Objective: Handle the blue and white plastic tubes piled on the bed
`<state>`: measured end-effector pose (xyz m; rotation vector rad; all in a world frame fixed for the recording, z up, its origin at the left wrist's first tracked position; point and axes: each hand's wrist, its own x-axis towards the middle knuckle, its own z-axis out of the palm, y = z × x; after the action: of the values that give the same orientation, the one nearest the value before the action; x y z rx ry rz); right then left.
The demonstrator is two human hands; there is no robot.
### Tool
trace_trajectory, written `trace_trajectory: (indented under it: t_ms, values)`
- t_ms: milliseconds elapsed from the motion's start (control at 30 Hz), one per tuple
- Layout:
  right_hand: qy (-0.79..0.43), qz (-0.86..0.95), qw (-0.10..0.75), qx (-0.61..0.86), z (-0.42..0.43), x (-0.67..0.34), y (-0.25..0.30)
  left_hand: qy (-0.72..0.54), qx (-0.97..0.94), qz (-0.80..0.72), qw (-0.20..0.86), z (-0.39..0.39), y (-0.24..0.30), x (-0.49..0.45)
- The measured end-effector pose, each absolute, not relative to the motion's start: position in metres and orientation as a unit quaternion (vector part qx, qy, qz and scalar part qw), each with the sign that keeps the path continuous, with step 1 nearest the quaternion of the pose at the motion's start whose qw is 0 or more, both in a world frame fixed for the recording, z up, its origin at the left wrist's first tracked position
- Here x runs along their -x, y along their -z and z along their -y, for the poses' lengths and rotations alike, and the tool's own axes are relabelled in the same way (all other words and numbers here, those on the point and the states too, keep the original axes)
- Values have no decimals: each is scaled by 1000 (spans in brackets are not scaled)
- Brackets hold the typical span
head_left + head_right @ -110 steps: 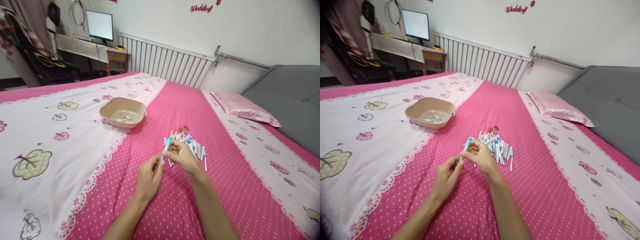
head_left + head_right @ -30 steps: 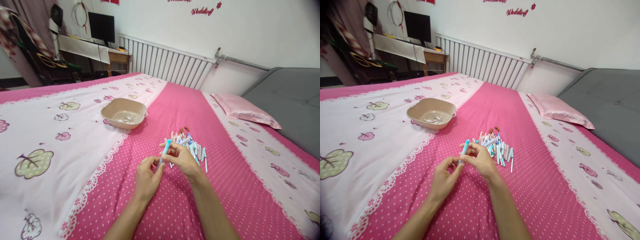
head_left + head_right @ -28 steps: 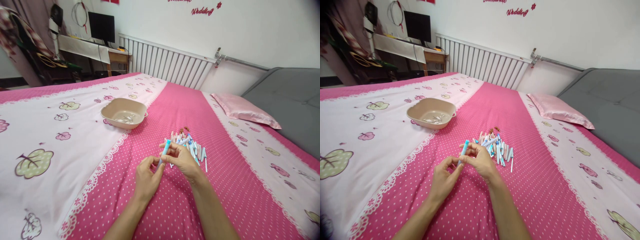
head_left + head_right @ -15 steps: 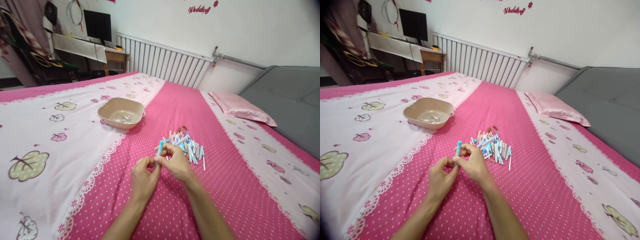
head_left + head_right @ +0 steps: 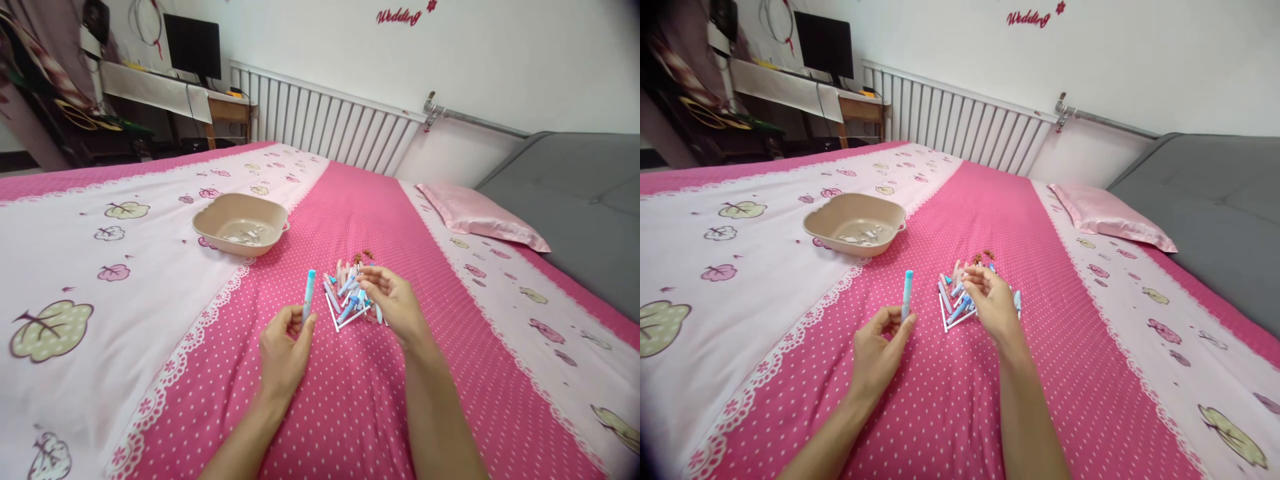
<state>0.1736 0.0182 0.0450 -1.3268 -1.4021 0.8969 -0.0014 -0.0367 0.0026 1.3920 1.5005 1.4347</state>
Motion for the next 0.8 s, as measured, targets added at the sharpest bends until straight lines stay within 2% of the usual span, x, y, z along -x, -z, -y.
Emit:
trace_trajectory:
  t_ms: [67, 200, 333, 600, 800]
  values:
    - [-295, 592, 452, 598, -25, -190, -39, -540, -529, -575, 315, 37, -2, 1]
    - [-162, 626, 313, 696, -33, -203, -26, -533, -532, -578, 316, 37, -1, 2]
    - [-133, 650, 216, 716, -33, -195, -20, -529, -536, -574, 321, 37, -1, 1]
    - [-44, 639, 121, 758, -33, -191, -16, -542, -530, -569, 319, 36, -2, 1]
    - [-78, 611, 89, 783, -35, -195, -14, -529, -538, -575, 317, 36, -2, 2]
